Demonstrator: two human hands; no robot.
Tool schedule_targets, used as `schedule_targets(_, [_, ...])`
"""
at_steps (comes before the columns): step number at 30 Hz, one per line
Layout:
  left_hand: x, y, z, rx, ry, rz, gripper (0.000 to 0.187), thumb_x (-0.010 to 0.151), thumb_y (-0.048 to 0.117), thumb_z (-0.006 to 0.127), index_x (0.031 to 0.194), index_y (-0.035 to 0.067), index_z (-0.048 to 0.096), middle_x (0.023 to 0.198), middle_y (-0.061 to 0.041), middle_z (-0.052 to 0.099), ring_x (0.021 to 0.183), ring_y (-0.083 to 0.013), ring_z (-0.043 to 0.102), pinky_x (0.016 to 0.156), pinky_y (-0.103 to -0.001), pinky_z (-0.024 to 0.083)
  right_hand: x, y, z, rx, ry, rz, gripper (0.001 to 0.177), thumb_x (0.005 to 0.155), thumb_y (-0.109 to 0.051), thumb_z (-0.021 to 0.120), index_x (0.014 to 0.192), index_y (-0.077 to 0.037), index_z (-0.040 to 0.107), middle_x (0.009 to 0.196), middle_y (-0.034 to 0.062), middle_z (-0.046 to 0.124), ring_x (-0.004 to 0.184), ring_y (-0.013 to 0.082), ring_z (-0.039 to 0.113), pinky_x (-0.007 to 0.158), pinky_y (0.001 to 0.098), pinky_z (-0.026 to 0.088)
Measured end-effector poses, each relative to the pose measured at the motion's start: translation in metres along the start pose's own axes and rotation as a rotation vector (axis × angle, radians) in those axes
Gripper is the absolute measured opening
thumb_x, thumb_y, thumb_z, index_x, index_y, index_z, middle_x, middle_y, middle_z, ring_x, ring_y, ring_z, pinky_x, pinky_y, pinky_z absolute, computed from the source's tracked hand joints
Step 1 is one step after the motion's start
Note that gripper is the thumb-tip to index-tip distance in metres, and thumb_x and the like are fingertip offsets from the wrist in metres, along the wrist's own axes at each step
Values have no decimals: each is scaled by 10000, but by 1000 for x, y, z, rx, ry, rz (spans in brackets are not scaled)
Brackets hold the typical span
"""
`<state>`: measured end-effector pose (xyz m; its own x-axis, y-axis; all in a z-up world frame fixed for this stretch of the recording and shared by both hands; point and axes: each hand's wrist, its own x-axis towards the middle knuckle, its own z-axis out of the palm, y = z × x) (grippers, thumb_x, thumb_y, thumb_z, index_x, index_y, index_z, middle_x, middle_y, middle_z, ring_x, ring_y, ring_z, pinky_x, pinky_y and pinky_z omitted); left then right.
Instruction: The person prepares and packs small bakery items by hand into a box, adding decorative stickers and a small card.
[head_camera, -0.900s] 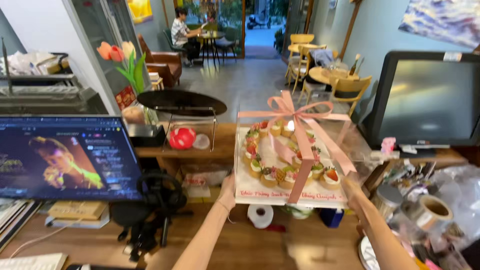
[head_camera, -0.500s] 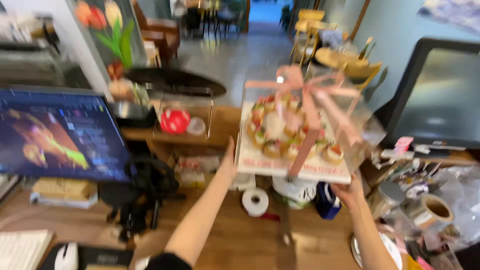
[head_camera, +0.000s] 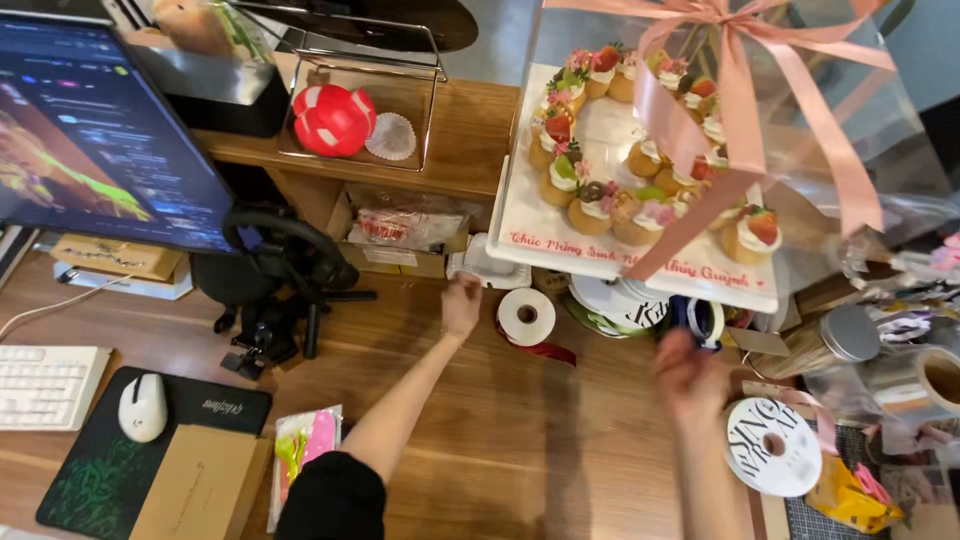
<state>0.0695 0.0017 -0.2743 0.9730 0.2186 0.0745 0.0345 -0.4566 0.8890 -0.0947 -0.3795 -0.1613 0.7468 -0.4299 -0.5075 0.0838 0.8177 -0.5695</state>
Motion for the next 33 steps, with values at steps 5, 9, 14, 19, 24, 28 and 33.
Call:
schedule_targets(5, [17, 32, 18, -200, -430, -105, 350, 873, 124, 600, 1220, 161, 582, 1277, 8, 586, 1108, -146, 510, 950, -267, 428, -19, 120, -67, -156, -153, 205, 173, 983, -218, 604, 1055, -71, 660, 951, 102, 707, 752, 183, 658, 634, 256, 519])
schedule_targets(9, [55, 15, 60, 549, -515, 523, 430, 973, 97, 589, 1394, 89, 501, 1450, -64, 539, 1292, -253, 468, 1138, -380, 383, -12, 178, -87, -289, -39, 233, 159, 1036, -123, 505, 1090, -84, 649, 1005, 152, 688, 844, 284, 648, 713, 293, 491])
schedule_targets(14, [71, 34, 41, 465, -503, 567, 516, 988, 162, 587, 1454, 110, 370, 1519, -59, 450, 1368, -278, 344, 1185, -414, 280, -52, 166, -24, -444, 11, 186, 320, 1107, -213, 441, 1113, 11, 670, 945, 222, 712, 780, 302, 640, 697, 343, 481])
schedule_targets(19, [70, 54, 5, 387, -489, 600, 624, 1003, 226, 586, 1513, 132, 239, 1587, -54, 362, 1443, -303, 221, 1230, -447, 177, -76, 166, 8, -525, -17, 198, 306, 1104, -223, 455, 1086, 14, 648, 912, 207, 704, 743, 279, 628, 652, 344, 468])
schedule_targets(24, [50, 85, -11, 268, -455, 641, 785, 1022, 313, 585, 1591, 161, 65, 1677, -46, 243, 1542, -335, 55, 1291, -492, 39, -106, 164, 28, -599, -114, 148, 293, 1106, -129, 381, 1091, 56, 609, 935, 259, 718, 724, 296, 646, 648, 365, 513])
schedule_targets(28, [15, 98, -36, 213, -431, 660, 871, 1032, 356, 584, 1630, 176, -22, 1721, -42, 184, 1591, -351, -28, 1320, -513, -30, -124, 157, 45, -712, -111, 111, 314, 1089, -244, 488, 1111, 12, 668, 1032, 207, 772, 862, 281, 708, 757, 371, 542])
schedule_targets(33, [-15, 4, -13, 630, 162, 1148, 339, 936, 213, 659, 1271, 252, 633, 1216, 103, 633, 1136, -102, 628, 822, -225, 599, -111, 173, 34, -507, -176, 125, 368, 1101, -232, 503, 1255, 95, 568, 1128, 301, 721, 1001, 367, 730, 876, 408, 596])
